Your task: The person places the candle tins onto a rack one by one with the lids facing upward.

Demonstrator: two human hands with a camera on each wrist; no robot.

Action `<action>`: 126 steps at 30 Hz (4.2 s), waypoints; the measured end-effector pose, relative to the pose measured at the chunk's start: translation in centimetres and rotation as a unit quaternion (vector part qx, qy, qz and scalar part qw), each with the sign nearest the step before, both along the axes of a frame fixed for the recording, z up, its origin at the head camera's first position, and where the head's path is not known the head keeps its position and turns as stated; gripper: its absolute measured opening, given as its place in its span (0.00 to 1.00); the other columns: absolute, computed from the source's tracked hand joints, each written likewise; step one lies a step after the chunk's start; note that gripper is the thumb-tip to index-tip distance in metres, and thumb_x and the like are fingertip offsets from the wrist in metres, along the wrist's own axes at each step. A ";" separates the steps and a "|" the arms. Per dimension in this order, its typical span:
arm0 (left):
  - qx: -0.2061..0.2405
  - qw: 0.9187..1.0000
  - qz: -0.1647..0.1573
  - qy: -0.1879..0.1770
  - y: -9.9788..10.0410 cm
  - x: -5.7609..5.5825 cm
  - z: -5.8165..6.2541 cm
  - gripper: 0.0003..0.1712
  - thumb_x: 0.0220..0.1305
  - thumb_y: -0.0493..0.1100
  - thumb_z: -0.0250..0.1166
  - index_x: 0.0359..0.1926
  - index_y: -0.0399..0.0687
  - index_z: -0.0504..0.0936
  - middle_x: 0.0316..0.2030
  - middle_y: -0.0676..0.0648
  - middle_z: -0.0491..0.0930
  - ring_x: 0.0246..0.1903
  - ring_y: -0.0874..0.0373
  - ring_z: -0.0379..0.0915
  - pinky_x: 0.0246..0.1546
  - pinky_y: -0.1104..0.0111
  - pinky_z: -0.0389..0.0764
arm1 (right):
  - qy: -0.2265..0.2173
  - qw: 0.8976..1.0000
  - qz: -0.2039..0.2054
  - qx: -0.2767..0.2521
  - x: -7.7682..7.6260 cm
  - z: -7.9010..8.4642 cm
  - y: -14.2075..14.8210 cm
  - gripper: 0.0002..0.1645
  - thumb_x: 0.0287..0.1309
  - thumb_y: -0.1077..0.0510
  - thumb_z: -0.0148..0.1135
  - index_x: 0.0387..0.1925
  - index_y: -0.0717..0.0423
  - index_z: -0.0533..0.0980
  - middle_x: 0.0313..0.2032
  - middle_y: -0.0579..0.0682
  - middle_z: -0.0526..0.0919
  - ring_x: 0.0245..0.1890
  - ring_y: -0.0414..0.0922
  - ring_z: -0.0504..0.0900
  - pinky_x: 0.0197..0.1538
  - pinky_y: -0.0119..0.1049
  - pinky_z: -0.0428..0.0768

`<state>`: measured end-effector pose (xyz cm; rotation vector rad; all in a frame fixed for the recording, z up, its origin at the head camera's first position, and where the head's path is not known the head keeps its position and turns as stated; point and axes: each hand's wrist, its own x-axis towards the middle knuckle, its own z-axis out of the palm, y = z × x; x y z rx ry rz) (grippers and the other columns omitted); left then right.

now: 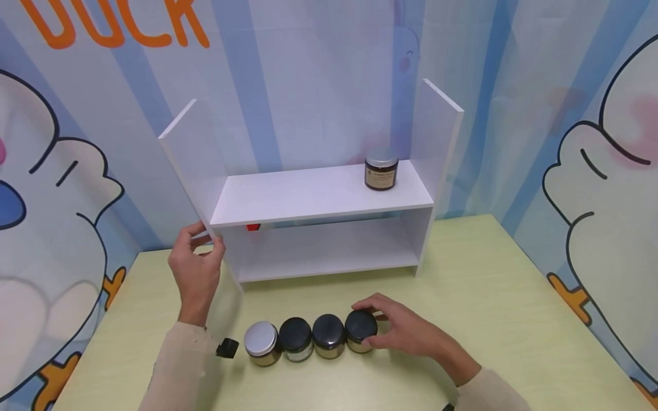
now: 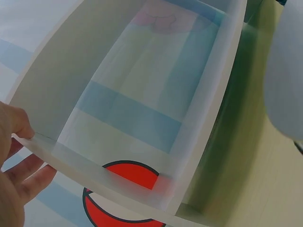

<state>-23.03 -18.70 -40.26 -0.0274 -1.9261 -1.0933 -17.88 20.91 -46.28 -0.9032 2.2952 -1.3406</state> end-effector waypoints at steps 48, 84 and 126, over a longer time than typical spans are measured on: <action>0.024 0.999 -0.030 0.005 -0.3 -0.1 -1.1 0.26 0.62 0.31 0.68 0.62 0.41 0.78 0.54 0.44 0.81 0.46 0.52 0.81 0.37 0.53 0.86 | 0.002 1.000 -0.004 -0.004 0.1 -0.5 0.0 0.35 0.61 0.54 0.71 0.68 0.55 0.70 0.62 0.48 0.74 0.62 0.44 0.74 0.65 0.38 0.74; 0.048 0.998 -0.040 0.018 -0.4 0.1 -1.0 0.22 0.64 0.35 0.69 0.60 0.45 0.81 0.51 0.44 0.81 0.45 0.52 0.81 0.36 0.80 0.80 | -0.014 1.000 -0.006 -0.007 0.0 -0.7 -0.1 0.37 0.61 0.53 0.71 0.68 0.55 0.68 0.64 0.49 0.73 0.63 0.45 0.73 0.66 0.37 0.73; 0.049 0.998 -0.039 0.012 -0.4 0.1 -1.0 0.22 0.64 0.35 0.69 0.60 0.43 0.81 0.51 0.43 0.81 0.44 0.49 0.81 0.35 0.83 0.78 | 0.007 0.999 -0.013 -0.030 -0.3 -1.0 -0.5 0.33 0.57 0.54 0.75 0.62 0.53 0.73 0.58 0.48 0.76 0.60 0.53 0.74 0.59 0.47 0.78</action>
